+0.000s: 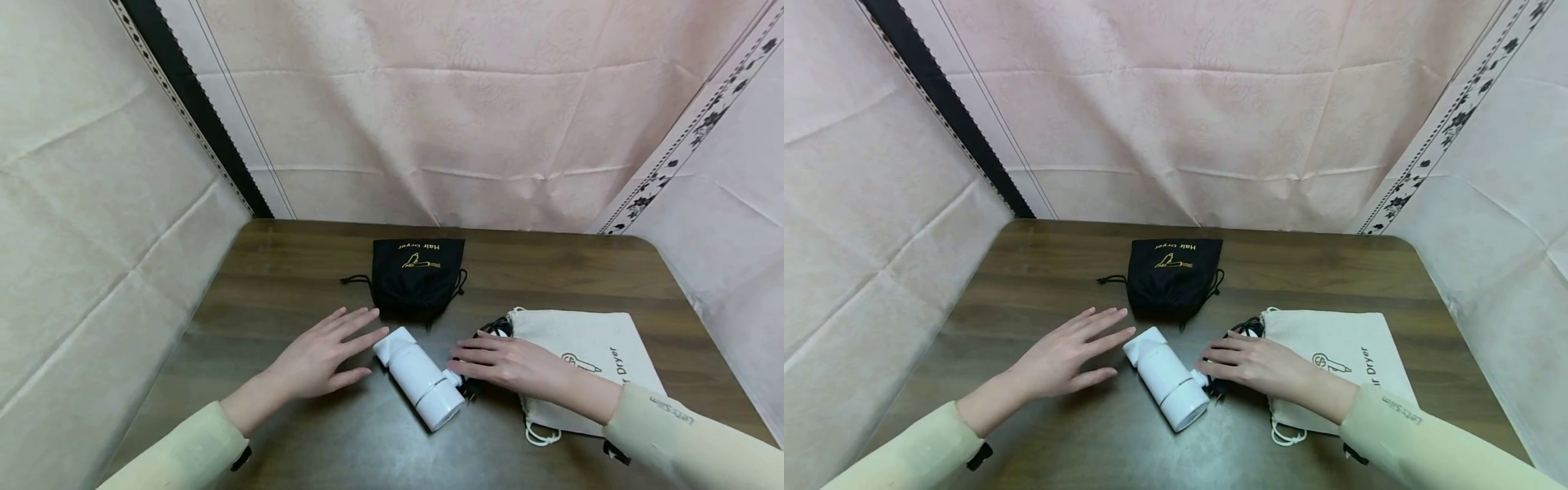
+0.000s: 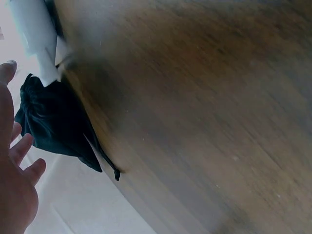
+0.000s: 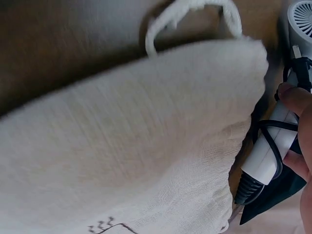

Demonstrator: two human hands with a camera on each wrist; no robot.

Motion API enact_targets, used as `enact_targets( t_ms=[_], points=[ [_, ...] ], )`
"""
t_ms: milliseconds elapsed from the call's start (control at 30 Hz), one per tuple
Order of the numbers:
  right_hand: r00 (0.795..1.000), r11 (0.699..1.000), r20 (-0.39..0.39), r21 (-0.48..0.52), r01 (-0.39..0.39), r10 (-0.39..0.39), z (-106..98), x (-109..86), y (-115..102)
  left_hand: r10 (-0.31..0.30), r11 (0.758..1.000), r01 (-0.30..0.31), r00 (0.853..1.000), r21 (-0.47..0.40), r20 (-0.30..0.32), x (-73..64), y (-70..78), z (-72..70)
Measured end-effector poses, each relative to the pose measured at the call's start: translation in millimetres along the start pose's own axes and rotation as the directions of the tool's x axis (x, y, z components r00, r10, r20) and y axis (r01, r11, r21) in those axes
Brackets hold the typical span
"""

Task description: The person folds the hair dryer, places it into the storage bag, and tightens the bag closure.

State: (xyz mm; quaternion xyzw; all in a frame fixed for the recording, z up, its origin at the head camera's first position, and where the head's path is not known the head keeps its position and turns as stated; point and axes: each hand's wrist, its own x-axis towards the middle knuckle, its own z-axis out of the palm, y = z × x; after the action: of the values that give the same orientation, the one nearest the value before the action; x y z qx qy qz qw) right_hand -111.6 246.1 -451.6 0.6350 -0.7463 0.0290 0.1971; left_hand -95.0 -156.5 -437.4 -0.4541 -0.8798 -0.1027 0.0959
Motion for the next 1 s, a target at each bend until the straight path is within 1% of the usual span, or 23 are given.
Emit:
enact_targets(
  t_ms=[100, 233, 300, 400, 500, 567, 667, 733, 833, 933, 1000],
  points=[
    [1.000, 1.000, 0.017, 0.004, 0.004, -0.004, 6, 1.3, 6, 0.018, 1.000, -0.018, 1.000, -0.009, 0.009, 1.9, 1.4, 2.1],
    [0.997, 1.000, 0.078, 0.006, 0.004, -0.004, 10, 0.7, 13, 0.052, 0.999, -0.052, 0.999, -0.016, 0.018, 5.2, 4.3, 5.2],
    [0.994, 1.000, 0.108, 0.002, -0.011, 0.011, 9, 0.5, 17, 0.071, 0.997, -0.071, 0.997, -0.018, 0.021, 7.9, 6.2, 6.5],
    [0.991, 0.999, 0.122, -0.026, -0.044, 0.047, 5, -0.6, 21, 0.103, 0.995, -0.103, 0.994, -0.015, 0.030, 14.4, 9.4, 7.2],
    [0.990, 0.995, 0.108, -0.053, -0.080, 0.086, -2, -5.9, 24, 0.141, 0.990, -0.141, 0.989, -0.005, 0.038, 21.3, 11.3, 8.6],
    [0.989, 0.993, 0.094, -0.055, -0.109, 0.113, -5, -12.2, 26, 0.165, 0.986, -0.165, 0.985, -0.002, 0.046, 25.3, 12.0, 10.1],
    [0.983, 0.986, 0.075, -0.031, -0.166, 0.168, -11, -23.1, 28, 0.194, 0.981, -0.195, 0.979, -0.004, 0.067, 29.5, 13.7, 11.3],
    [0.976, 0.978, 0.064, 0.007, -0.211, 0.210, -15, -29.8, 28, 0.211, 0.977, -0.211, 0.974, -0.007, 0.087, 31.9, 14.6, 13.1],
    [0.966, 0.966, 0.039, 0.041, -0.256, 0.255, -19, -38.3, 29, 0.233, 0.972, -0.232, 0.964, -0.019, 0.125, 35.4, 16.1, 15.0],
    [0.958, 0.957, 0.009, 0.041, -0.287, 0.287, -23, -44.3, 29, 0.263, 0.965, -0.263, 0.952, -0.023, 0.156, 38.6, 17.0, 17.1],
    [0.949, 0.948, -0.002, 0.040, -0.316, 0.317, -26, -47.3, 28, 0.282, 0.959, -0.283, 0.944, -0.021, 0.173, 40.8, 16.9, 18.3]
  ],
)
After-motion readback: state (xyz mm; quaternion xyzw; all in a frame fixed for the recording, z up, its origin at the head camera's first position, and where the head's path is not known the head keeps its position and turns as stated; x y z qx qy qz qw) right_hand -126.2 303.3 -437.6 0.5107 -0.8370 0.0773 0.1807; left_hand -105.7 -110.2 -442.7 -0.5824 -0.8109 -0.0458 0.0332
